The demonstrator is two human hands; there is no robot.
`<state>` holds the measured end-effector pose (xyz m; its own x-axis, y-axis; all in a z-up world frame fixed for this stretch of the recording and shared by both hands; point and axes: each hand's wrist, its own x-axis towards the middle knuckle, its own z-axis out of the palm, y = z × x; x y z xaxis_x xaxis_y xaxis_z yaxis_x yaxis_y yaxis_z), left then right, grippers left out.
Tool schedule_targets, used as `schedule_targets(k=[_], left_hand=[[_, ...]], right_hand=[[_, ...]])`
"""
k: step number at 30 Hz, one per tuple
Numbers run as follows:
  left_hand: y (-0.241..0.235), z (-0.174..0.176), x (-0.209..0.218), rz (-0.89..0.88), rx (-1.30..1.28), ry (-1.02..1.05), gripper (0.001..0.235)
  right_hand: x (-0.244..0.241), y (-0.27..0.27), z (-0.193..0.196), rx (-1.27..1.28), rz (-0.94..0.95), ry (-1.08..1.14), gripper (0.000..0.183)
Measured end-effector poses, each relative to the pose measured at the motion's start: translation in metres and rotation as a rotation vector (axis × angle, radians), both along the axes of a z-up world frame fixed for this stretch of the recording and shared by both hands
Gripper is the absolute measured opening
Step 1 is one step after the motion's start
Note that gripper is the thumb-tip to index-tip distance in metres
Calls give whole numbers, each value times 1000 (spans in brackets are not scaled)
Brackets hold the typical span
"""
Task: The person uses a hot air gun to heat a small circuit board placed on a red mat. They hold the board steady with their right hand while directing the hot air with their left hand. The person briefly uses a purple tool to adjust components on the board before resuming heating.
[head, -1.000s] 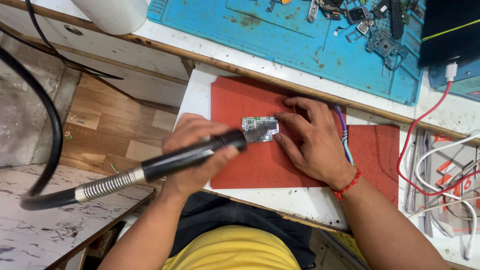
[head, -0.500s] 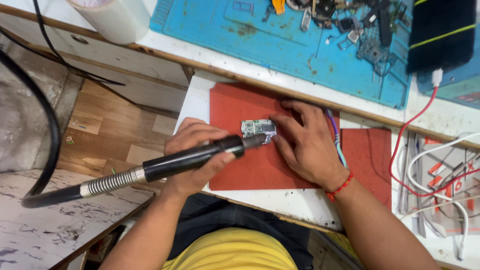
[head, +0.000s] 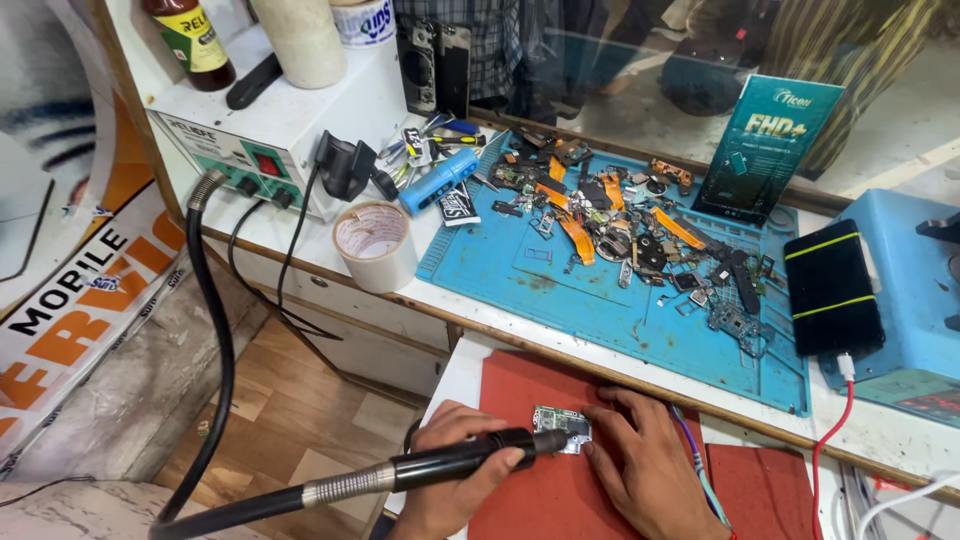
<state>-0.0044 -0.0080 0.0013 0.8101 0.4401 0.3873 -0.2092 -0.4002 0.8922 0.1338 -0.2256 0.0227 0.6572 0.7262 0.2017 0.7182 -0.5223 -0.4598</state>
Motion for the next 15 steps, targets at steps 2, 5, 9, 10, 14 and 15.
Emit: schedule_targets(k=[2,5,9,10,14,15], left_hand=[[1,-1,1,-10,-13,31,32],[4,-12,2,69,-88,17,32],[5,-33,9,40,-157,-50,30],[9,-37,11,22,-152,-59,30],[1,-42,-7,57,-209,100,26],[7,-38,-9,41,-134,89,25]], right_hand=[[2,-3,-7,1,-4,-5,41],[7,-3,-17,19,5,-28,41],[8,2,-10,47,14,-23,46],[5,1,-1,47,14,13,49],[-7,-82,73,504,-214,-162,42],[-6,-110,101,570,-355,-276,41]])
